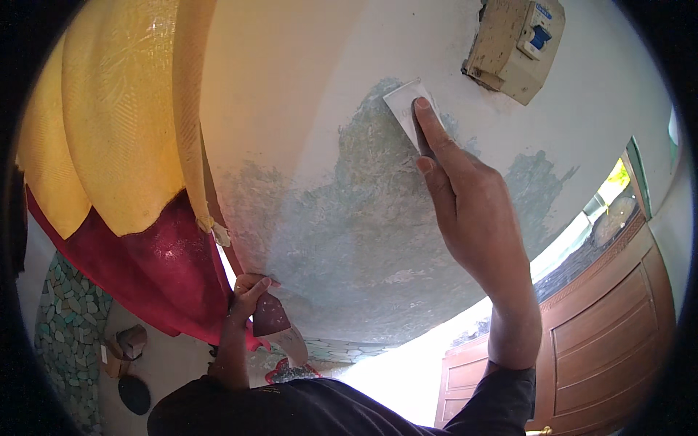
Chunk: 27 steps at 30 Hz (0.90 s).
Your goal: The recorder is scraping old paint or plaster off a wall using a metal scraper and سپس sanding the area with a piece of sandpaper.
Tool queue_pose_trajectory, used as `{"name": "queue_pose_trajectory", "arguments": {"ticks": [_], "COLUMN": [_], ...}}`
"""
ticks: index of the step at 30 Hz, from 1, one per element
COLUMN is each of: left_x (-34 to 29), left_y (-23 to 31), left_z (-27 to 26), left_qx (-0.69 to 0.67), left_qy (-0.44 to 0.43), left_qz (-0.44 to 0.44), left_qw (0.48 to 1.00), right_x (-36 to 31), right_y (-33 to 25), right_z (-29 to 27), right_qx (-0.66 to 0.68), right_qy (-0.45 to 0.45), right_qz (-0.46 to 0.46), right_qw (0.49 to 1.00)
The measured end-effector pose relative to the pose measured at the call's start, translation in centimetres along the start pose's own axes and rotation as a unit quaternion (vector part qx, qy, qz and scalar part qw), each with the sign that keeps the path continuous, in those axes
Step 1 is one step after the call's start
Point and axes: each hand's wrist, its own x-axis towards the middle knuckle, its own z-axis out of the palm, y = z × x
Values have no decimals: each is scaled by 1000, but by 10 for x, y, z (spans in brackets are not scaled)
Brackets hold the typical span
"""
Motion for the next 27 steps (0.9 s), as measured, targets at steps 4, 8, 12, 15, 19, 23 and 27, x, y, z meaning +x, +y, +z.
{"name": "queue_pose_trajectory", "arguments": {"ticks": [4,8,12,15,19,23,27], "left_x": [1,0,1,-3,1,-7,-38], "left_y": [1,7,6,2,-3,5,19], "left_z": [4,3,4,7,14,15,15], "left_qx": [6,-27,-18,-43,-51,-48,-12], "left_qy": [15,3,-10,4,14,43,53], "left_qz": [26,-28,24,42,57,66,23], "left_qw": [1000,999,999,998,997,996,998], "right_x": [-1,3,2,-2,4,-5,-89], "right_y": [-7,-8,-15,-4,-8,-21,8], "right_z": [-6,-11,-16,-7,-24,-27,43], "right_qx": [41,26,32,43,56,57,213], "right_qy": [-20,-20,-45,28,-38,-171,-178], "right_qz": [26,17,61,-23,15,153,-78], "right_qw": [999,999,997,998,998,972,958]}}
